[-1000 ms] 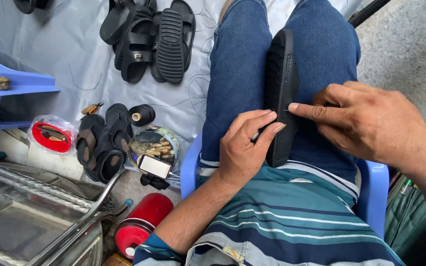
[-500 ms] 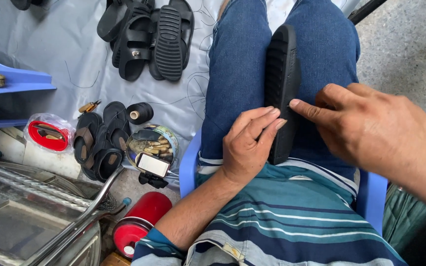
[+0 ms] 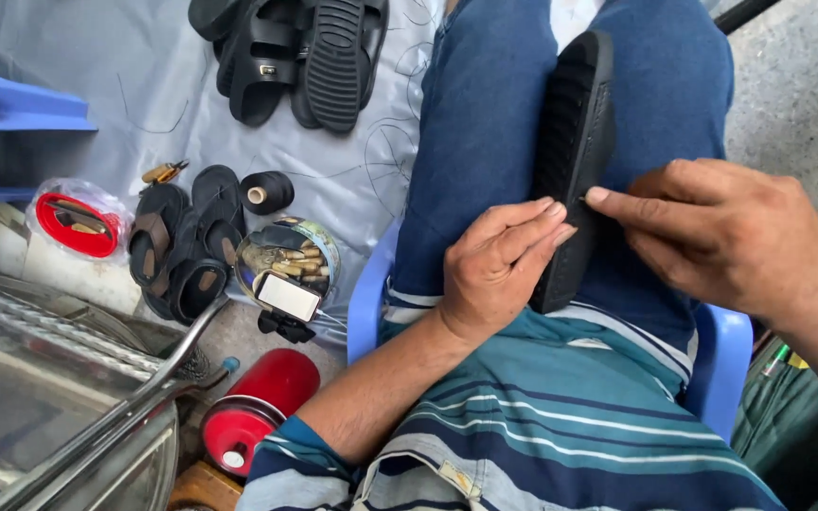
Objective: Hand-sewing a sandal sole using a stitching awl and thread
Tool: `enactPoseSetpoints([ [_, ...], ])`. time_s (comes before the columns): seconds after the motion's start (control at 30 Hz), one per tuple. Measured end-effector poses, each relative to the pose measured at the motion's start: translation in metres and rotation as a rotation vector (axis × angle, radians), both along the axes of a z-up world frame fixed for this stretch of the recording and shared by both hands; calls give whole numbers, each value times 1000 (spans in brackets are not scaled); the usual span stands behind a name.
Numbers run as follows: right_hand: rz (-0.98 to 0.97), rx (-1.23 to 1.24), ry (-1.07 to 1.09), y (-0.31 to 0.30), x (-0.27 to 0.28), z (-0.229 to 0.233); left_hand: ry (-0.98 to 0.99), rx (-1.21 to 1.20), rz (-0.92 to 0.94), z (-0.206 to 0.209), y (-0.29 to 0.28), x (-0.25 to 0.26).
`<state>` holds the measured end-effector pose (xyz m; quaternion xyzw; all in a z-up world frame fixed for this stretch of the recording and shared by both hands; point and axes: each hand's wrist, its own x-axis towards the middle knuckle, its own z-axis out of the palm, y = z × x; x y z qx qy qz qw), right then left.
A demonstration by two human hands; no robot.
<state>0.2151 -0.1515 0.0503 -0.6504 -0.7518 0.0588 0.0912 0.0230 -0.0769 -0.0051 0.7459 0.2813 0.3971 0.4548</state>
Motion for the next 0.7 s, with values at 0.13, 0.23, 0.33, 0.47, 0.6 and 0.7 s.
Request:
enactPoseSetpoints([
  [0.13, 2, 41, 191, 4, 1, -5, -17, -12, 4, -3, 0, 1],
  [0.23, -16, 66, 56, 3, -3, -4, 2, -8, -23, 2, -2, 3],
  [0.33, -47, 92, 75, 1, -5, -4, 49, 58, -25, 5, -1, 6],
  [0.47, -88, 63, 131, -5, -8, 1, 190, 68, -82, 16, 11, -5],
  [0.6, -108, 22, 178, -14, -9, -1, 592, 16, -259, 30, 47, -30],
  [0.7, -94, 12, 92, -15, -8, 0, 424, -363, -454, 41, 70, -40],
])
